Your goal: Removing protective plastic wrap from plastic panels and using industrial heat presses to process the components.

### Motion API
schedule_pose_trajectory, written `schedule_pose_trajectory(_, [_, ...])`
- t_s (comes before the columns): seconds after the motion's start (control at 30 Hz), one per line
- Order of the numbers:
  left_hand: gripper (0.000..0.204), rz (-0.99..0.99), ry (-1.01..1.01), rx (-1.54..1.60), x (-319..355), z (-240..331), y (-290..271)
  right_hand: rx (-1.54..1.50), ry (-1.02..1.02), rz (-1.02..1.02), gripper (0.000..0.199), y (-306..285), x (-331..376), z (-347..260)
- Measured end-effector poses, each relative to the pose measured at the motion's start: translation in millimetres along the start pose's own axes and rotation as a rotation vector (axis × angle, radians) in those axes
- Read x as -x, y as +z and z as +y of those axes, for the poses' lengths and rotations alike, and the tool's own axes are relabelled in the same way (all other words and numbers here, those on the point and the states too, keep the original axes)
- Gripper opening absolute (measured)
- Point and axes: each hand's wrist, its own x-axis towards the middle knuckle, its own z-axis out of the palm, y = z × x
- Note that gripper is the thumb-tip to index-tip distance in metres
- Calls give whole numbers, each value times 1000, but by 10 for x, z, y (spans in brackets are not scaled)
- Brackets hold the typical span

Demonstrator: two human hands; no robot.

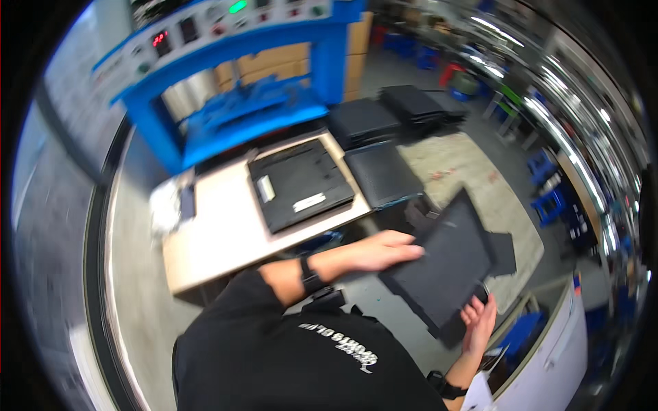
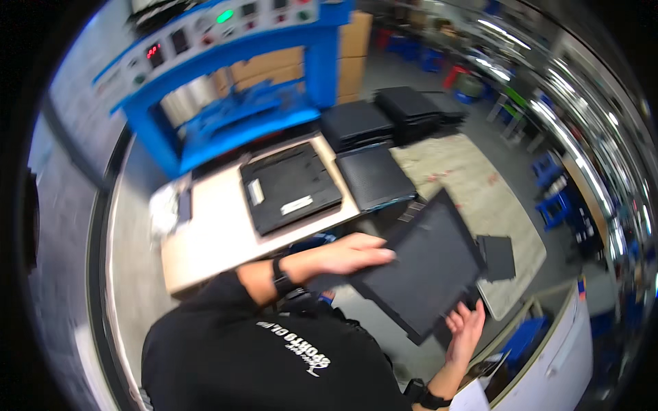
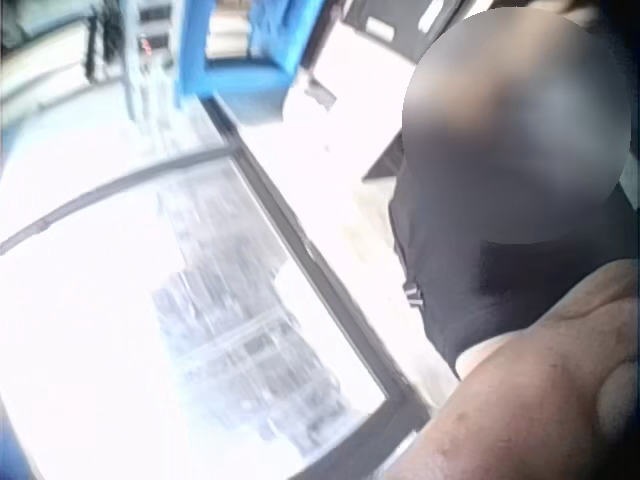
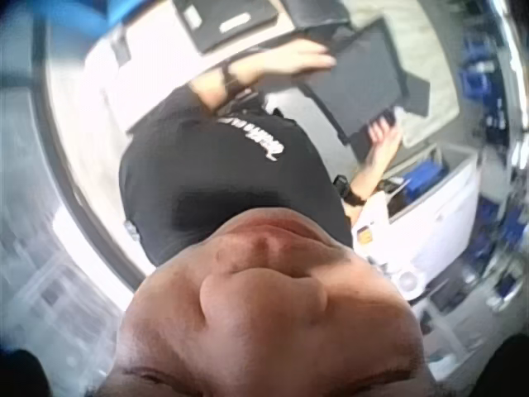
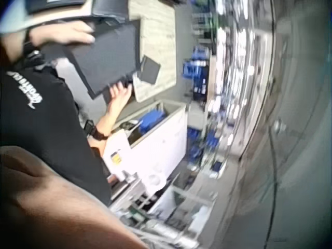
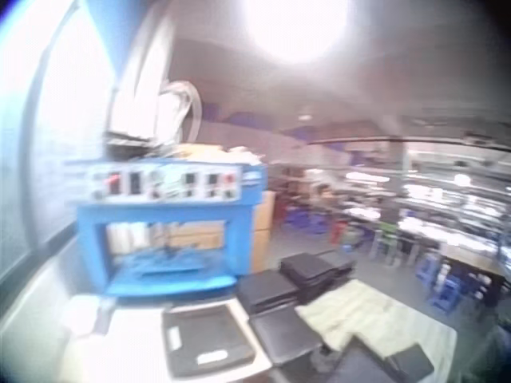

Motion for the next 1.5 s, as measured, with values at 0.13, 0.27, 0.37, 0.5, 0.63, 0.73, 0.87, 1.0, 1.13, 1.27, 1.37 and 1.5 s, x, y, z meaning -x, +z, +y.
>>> schedule_pose_trajectory(0.13, [39,-78,234,40,-146,-156,246,-193,-44,11,40,-307,-47,206])
schedule_pose_trajectory(0.27, [37,-148,311,347,-180,-338,304,-331,46,-74,39,-252,-56,-47])
schedule_pose_trajectory(0.37, [35,-85,257,417,-220,-457,143,-302,49,-41,40,-2,-178,-112])
schedule_pose_trajectory(0.5, [26,200,145,203,-361,-541,-187,-291,19,-128,37,287,-307,-100])
schedule_pose_trajectory(0.63, [29,382,191,119,-431,-520,-515,-13,-32,-107,43,525,-447,-51])
schedule_pose_trajectory(0.73, [25,373,148,202,-421,-325,-796,-37,-5,-165,44,985,-608,-188])
schedule_pose_trajectory(0.87, [25,290,92,411,-600,-243,-973,-66,-72,-67,37,1295,-666,-281])
schedule_pose_trajectory(1.0, [24,183,29,411,-903,-324,-1053,-106,-110,86,33,1338,-624,-249])
schedule_pose_trajectory(1.13, [25,87,-21,437,-1198,-259,-982,-90,-116,219,29,1273,-525,-262])
schedule_pose_trajectory(1.27, [25,-60,-31,412,-1435,-282,-887,-69,-171,357,27,1244,-370,-349])
schedule_pose_trajectory(1.37, [22,-140,-10,429,-1527,-259,-781,-87,-206,381,30,1150,-254,-424])
schedule_pose_trajectory(1.5, [55,-231,83,454,-1641,-188,-744,-36,-293,429,53,1018,-175,-589])
